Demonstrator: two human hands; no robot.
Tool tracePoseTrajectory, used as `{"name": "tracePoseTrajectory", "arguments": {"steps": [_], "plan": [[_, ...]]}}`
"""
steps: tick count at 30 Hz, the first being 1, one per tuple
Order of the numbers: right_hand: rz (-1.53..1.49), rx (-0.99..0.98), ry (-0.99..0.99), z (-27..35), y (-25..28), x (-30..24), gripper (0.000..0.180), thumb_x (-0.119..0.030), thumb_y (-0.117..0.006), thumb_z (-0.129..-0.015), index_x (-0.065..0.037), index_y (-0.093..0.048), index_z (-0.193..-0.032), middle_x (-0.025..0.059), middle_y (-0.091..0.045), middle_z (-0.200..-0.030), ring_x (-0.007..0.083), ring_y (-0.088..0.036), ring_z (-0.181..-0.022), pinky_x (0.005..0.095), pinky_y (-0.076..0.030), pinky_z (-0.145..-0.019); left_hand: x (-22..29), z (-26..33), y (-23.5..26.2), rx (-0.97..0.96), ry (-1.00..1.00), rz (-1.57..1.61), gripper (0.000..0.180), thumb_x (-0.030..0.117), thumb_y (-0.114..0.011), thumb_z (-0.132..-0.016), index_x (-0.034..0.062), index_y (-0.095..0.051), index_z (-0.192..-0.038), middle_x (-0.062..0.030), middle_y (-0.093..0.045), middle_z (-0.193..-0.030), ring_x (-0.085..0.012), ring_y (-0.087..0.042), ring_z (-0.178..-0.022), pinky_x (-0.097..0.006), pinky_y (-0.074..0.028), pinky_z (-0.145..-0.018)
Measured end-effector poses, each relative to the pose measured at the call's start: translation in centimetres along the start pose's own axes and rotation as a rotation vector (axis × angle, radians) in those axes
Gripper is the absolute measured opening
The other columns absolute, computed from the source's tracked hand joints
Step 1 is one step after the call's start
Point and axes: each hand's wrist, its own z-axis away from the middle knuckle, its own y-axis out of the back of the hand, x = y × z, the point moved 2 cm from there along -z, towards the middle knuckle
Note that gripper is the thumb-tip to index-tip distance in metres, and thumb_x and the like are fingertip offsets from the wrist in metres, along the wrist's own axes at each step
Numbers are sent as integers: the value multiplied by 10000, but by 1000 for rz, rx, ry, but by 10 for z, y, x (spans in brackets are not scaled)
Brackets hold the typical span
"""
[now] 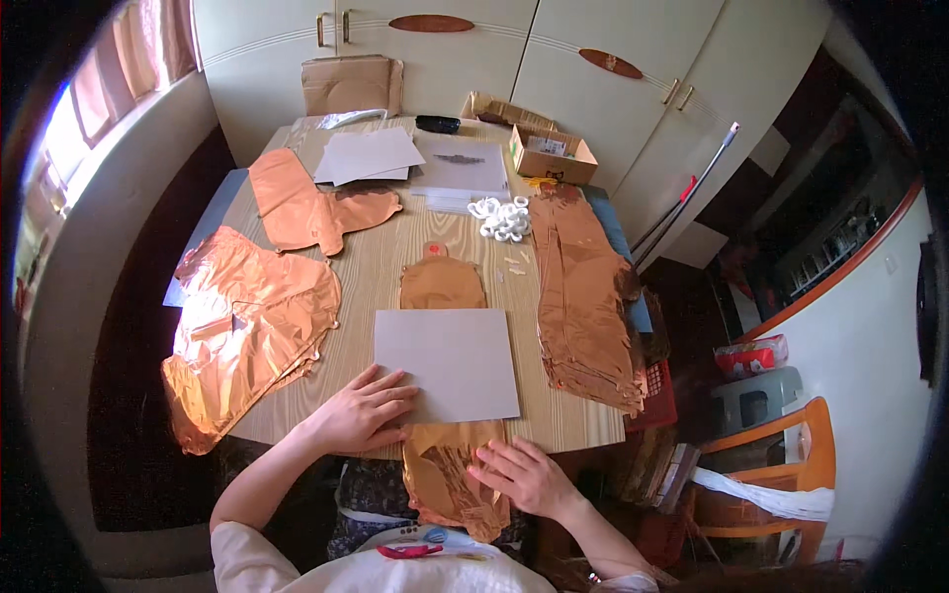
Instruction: Fold foil balloons into a square shape using a cardboard guide.
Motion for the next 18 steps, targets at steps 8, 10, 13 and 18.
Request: {"name": "tracePoseTrajectory", "arguments": {"steps": [8, 10, 13, 18], "plan": [[-1, -106, -171, -21, 7, 41, 923, -302, -809, -646, -39, -376, -1417, 127, -384, -1469, 279, -313, -1397, 461, -224, -1165, 5, 2, -1, -20, -19, -60, 613, 545, -595, -857, 61, -546, -1231, -127, -428, -1441, -351, -308, -1396, -577, -195, -1136], [-2, -161, -166, -29, 14, 45, 921, -303, -812, -641, -39, -381, -1412, 126, -384, -1470, 273, -317, -1396, 456, -225, -1166, 11, 6, 1, -13, -31, -86, 686, 585, -580, -847, 62, -523, -1288, -139, -423, -1442, -355, -317, -1390, -567, -200, -1138], [-20, -152, -163, -31, 11, 51, 942, -319, -823, -617, -40, -388, -1405, 127, -389, -1466, 268, -324, -1392, 457, -222, -1168, 16, 12, 5, -20, 24, -93, 744, 611, -574, -836, 52, -501, -1322, -149, -419, -1445, -357, -312, -1392, -563, -201, -1137], [-42, -140, -187, -32, 3, 56, 907, -362, -809, -644, -49, -409, -1395, 120, -395, -1461, 269, -320, -1394, 458, -218, -1169, 20, 14, 3, -43, 50, -112, 833, 649, -589, -800, 36, -475, -1354, -181, -402, -1450, -360, -306, -1395, -553, -212, -1133]]}}
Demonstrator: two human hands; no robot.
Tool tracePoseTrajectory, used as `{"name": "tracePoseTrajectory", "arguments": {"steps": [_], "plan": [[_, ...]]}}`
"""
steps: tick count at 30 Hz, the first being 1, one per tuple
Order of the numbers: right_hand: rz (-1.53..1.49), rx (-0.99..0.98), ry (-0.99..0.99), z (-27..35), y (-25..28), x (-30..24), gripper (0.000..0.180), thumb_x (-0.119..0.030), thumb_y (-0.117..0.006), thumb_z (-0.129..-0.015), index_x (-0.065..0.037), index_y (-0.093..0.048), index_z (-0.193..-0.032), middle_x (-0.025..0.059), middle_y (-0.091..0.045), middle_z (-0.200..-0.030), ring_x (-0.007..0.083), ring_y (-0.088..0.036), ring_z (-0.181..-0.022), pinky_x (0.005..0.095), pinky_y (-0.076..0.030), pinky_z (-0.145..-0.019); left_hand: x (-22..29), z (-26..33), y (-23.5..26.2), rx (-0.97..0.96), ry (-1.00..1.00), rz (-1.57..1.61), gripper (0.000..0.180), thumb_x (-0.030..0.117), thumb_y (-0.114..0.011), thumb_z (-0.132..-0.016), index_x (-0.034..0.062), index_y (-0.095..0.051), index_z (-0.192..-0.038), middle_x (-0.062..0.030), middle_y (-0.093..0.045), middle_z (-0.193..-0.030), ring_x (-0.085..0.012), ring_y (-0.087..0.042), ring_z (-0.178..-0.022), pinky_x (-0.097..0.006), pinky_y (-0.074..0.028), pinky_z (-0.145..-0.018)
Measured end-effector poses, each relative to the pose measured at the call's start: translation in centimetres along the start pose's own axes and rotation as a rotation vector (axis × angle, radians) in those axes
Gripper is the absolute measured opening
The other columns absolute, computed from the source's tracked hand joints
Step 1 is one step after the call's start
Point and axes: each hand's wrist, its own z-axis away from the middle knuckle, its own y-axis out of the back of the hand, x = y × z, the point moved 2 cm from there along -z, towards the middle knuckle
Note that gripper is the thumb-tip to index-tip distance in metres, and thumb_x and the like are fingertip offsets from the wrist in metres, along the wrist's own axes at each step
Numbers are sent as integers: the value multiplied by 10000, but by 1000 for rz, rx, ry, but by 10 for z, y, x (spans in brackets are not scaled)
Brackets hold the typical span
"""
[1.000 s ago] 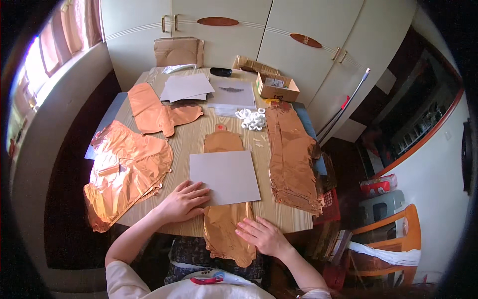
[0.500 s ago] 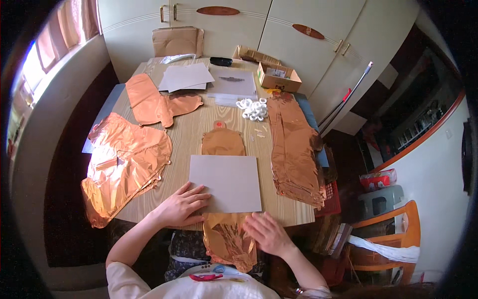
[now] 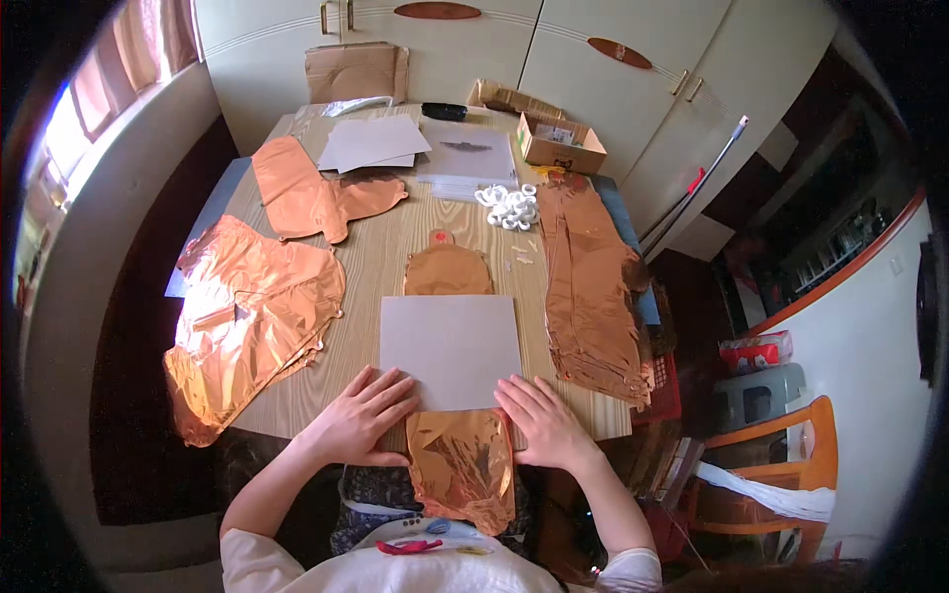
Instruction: Fold foil balloons into a square shape using a cardboard guide.
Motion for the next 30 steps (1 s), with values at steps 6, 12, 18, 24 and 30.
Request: {"name": "tracePoseTrajectory", "arguments": {"steps": [6, 12, 18, 24, 30], "plan": [[-19, 23, -3, 1, -2, 1, 876, -377, -796, -664, -54, -420, -1386, 115, -404, -1452, 267, -325, -1390, 462, -216, -1169, 12, 1, 3, -53, 40, -51, 862, 580, -668, -753, 36, -444, -1384, -181, -393, -1455, -350, -306, -1395, -545, -223, -1132], [-42, 66, 1, 1, -5, 3, 870, -372, -797, -661, -57, -421, -1380, 109, -420, -1432, 260, -335, -1381, 461, -220, -1167, 17, 2, -3, -48, 62, -80, 833, 460, -729, -725, 42, -439, -1384, -169, -403, -1448, -328, -317, -1392, -525, -242, -1133], [0, 92, 27, 3, -5, -1, 785, -379, -766, -678, -113, -466, -1354, 114, -439, -1413, 276, -369, -1353, 493, -245, -1148, 16, 1, -8, -29, 70, 2, 778, 379, -758, -697, 42, -473, -1337, -161, -418, -1434, -310, -351, -1372, -523, -261, -1130], [-34, 140, 15, 1, -5, 1, 623, -380, -719, -756, -123, -539, -1294, 117, -489, -1373, 277, -415, -1322, 508, -285, -1115, 19, -6, -6, 59, 67, 25, 668, 272, -746, -687, 84, -515, -1285, -133, -474, -1390, -293, -424, -1321, -518, -326, -1091], [-12, 247, 26, -3, -6, 4, 408, -268, -683, -809, -130, -613, -1188, 91, -605, -1245, 259, -531, -1225, 481, -364, -1057, 18, -11, -12, 243, 52, -46, 376, 199, -691, -748, 124, -632, -1112, -86, -592, -1243, -262, -542, -1200, -477, -387, -1041]]}}
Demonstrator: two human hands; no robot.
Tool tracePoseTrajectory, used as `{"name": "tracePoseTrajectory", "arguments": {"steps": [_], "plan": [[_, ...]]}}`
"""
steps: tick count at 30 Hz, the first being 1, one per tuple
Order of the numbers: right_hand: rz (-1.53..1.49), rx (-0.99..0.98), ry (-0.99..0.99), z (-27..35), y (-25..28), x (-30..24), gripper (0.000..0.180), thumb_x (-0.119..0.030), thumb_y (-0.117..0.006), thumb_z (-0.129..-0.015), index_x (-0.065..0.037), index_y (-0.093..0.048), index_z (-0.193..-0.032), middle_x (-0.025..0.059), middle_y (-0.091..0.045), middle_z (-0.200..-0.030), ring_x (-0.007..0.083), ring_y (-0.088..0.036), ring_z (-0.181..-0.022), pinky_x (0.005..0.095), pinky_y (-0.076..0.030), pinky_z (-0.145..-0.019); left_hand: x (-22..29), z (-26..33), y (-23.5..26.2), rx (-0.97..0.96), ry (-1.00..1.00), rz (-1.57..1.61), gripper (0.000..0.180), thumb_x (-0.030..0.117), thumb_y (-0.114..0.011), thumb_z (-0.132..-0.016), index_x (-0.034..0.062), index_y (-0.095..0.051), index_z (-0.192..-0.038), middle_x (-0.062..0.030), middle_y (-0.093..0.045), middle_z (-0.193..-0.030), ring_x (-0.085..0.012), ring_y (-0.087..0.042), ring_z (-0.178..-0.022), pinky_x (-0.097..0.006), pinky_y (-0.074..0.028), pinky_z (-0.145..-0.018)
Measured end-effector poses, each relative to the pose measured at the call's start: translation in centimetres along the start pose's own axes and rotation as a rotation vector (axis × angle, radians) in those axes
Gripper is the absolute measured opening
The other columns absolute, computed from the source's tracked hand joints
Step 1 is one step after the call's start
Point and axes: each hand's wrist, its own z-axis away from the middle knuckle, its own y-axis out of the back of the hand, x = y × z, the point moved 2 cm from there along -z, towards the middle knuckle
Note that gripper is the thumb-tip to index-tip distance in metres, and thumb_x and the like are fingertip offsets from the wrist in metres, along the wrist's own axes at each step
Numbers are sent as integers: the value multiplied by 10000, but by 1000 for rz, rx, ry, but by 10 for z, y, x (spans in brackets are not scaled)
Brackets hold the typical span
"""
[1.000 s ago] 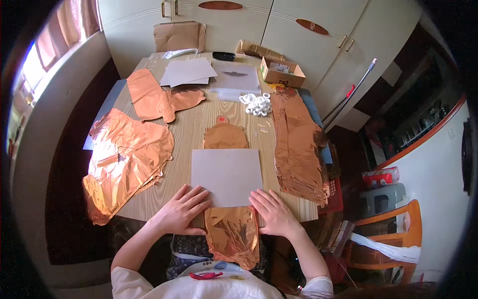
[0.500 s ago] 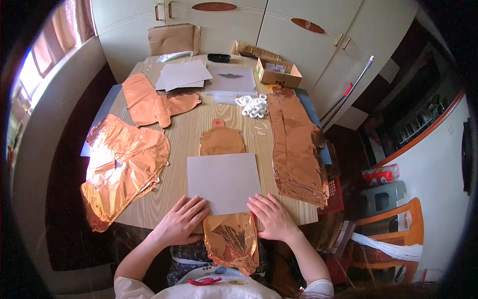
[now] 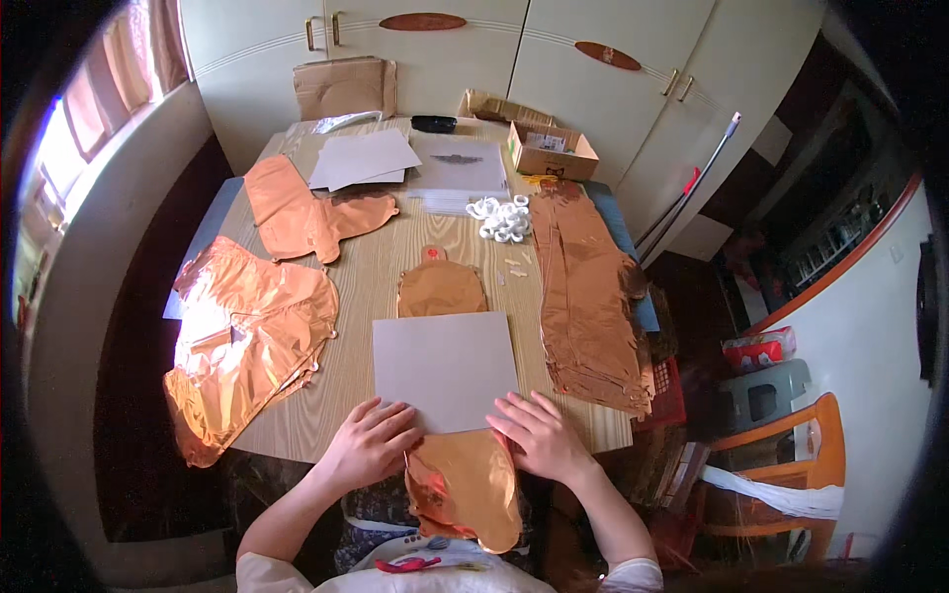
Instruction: Fold foil balloons into a square shape using a cardboard guide.
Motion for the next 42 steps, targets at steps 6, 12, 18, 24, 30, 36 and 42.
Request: {"name": "tracePoseTrajectory", "arguments": {"steps": [6, 12, 18, 24, 30, 36, 42], "plan": [[-108, 92, -34, -13, 5, 1, 261, -233, -674, -816, -112, -635, -1043, 54, -655, -1117, 246, -598, -1083, 407, -458, -911, -10, -2, -3, 110, 129, 238, 160, 119, -673, -762, 78, -673, -917, -90, -636, -1138, -281, -576, -1108, -425, -425, -968], [-237, 65, -310, -20, -11, -1, 345, -296, -721, -811, -36, -580, -989, 120, -640, -948, 304, -603, -894, 417, -480, -830, -15, -9, -8, 214, 363, 363, 137, 106, -702, -738, 19, -624, -809, -137, -571, -971, -337, -560, -958, -414, -463, -857], [-272, 231, -384, -23, -21, -6, 368, -284, -732, -827, -24, -574, -1035, 126, -622, -838, 293, -605, -826, 401, -495, -722, -16, -9, -15, 194, 398, 275, 193, 139, -725, -740, 21, -619, -850, -147, -545, -1015, -342, -544, -1001, -421, -463, -859], [-383, 197, -496, -19, -31, -4, 485, -207, -728, -832, -52, -512, -1237, 67, -609, -787, 229, -591, -757, 369, -488, -687, -14, -12, -13, 268, 413, 289, 180, 129, -713, -757, 0, -626, -847, -167, -548, -975, -352, -549, -938, -417, -470, -834], [-226, 255, -380, -24, -26, -6, 452, -161, -693, -832, -33, -513, -1226, 73, -610, -763, 277, -597, -708, 407, -475, -684, -18, -16, -16, 247, 439, 261, 211, 157, -727, -780, -15, -641, -865, -165, -567, -986, -349, -573, -940, -418, -484, -829], [-231, 228, -435, -25, -25, -9, 411, -155, -697, -832, -61, -542, -1201, 52, -581, -746, 247, -579, -736, 383, -462, -726, -22, -19, -18, 194, 474, 239, 208, 173, -723, -787, -6, -660, -872, -162, -567, -986, -344, -571, -940, -420, -480, -830], [-228, 227, -426, -25, -28, -8, 401, -137, -684, -828, -63, -543, -1197, 54, -579, -764, 263, -580, -749, 393, -460, -743, -23, -21, -21, 146, 494, 203, 213, 204, -722, -790, 27, -694, -903, -153, -565, -987, -336, -572, -933, -414, -482, -836]]}}
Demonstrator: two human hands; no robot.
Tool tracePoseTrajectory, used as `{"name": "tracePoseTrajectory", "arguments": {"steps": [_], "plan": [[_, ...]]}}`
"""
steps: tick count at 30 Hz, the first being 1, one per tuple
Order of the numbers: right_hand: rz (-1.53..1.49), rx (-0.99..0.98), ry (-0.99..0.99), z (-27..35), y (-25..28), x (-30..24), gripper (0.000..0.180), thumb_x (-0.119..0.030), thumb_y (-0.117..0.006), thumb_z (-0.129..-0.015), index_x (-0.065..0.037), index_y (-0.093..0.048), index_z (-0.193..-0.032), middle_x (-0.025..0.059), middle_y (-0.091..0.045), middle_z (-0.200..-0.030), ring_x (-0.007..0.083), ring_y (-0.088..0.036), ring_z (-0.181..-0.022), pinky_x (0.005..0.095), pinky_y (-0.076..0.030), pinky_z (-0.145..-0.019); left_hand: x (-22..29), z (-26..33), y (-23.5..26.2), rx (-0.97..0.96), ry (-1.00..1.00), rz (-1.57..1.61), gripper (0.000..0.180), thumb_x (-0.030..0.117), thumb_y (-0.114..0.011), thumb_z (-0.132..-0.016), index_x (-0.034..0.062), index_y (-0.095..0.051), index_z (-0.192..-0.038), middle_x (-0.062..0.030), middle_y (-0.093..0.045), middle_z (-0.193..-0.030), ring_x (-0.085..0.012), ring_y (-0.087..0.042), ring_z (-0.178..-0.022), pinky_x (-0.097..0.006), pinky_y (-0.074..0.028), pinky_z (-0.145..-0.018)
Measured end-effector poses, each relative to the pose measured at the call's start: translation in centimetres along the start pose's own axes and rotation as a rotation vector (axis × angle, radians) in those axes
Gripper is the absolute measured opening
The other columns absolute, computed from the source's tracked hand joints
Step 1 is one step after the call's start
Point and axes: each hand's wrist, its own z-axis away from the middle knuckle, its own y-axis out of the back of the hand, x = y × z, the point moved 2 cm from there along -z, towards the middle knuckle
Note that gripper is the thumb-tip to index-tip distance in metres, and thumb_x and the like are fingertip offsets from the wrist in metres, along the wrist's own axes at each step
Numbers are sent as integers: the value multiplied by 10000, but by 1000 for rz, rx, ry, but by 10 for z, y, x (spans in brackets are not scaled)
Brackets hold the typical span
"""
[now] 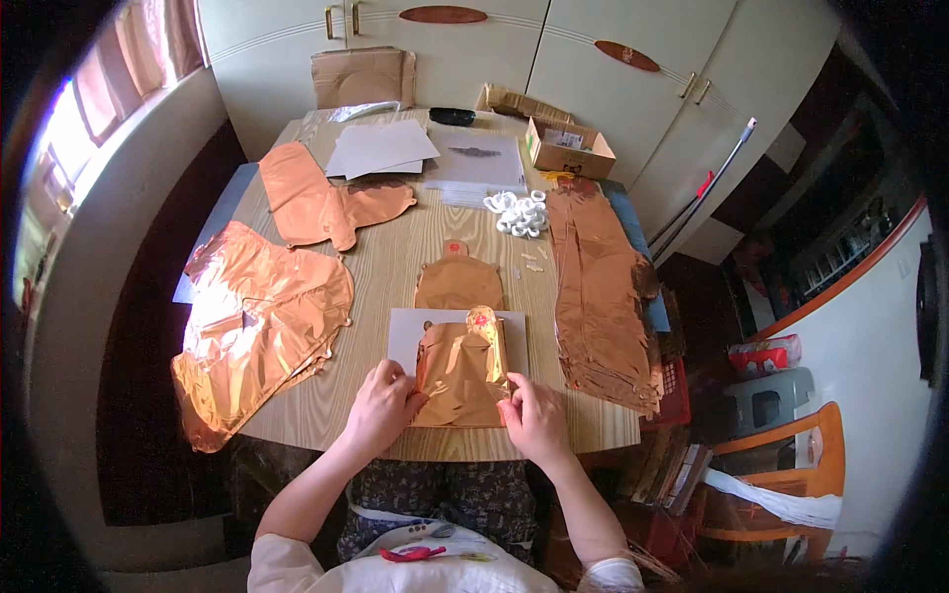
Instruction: Fold foil balloons into a square shape using a cardboard guide.
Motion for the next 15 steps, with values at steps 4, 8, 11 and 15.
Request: {"name": "tracePoseTrajectory", "arguments": {"steps": [4, 8, 11, 15], "plan": [[23, 3, 13, 0, 1, -1, 407, -113, -675, -824, -74, -541, -1206, 55, -571, -759, 262, -578, -752, 402, -456, -757, 3, 0, 2, -6, 2, -37, 230, 228, -714, -805, 14, -692, -887, -154, -562, -966, -331, -573, -930, -409, -485, -829], [134, 20, 108, 1, -2, -3, 380, -107, -642, -842, -86, -542, -1208, 70, -572, -798, 264, -571, -781, 418, -457, -781, 2, -1, -2, -1, -21, -106, 283, 259, -696, -821, -20, -648, -820, -148, -545, -949, -317, -575, -911, -395, -495, -807], [259, -20, 150, 2, -3, -6, 358, -113, -616, -857, -92, -542, -1207, 96, -569, -876, 286, -565, -831, 434, -460, -792, 2, -2, -6, -6, -19, -180, 310, 270, -691, -826, -30, -625, -789, -144, -531, -931, -306, -579, -897, -388, -506, -779], [252, -90, 92, -1, 1, -12, 341, -120, -597, -867, -106, -542, -1203, 133, -541, -981, 326, -556, -880, 450, -463, -797, 4, -3, -5, -18, 38, -236, 286, 248, -677, -837, -29, -611, -869, -141, -520, -910, -300, -585, -886, -392, -515, -751]]}}
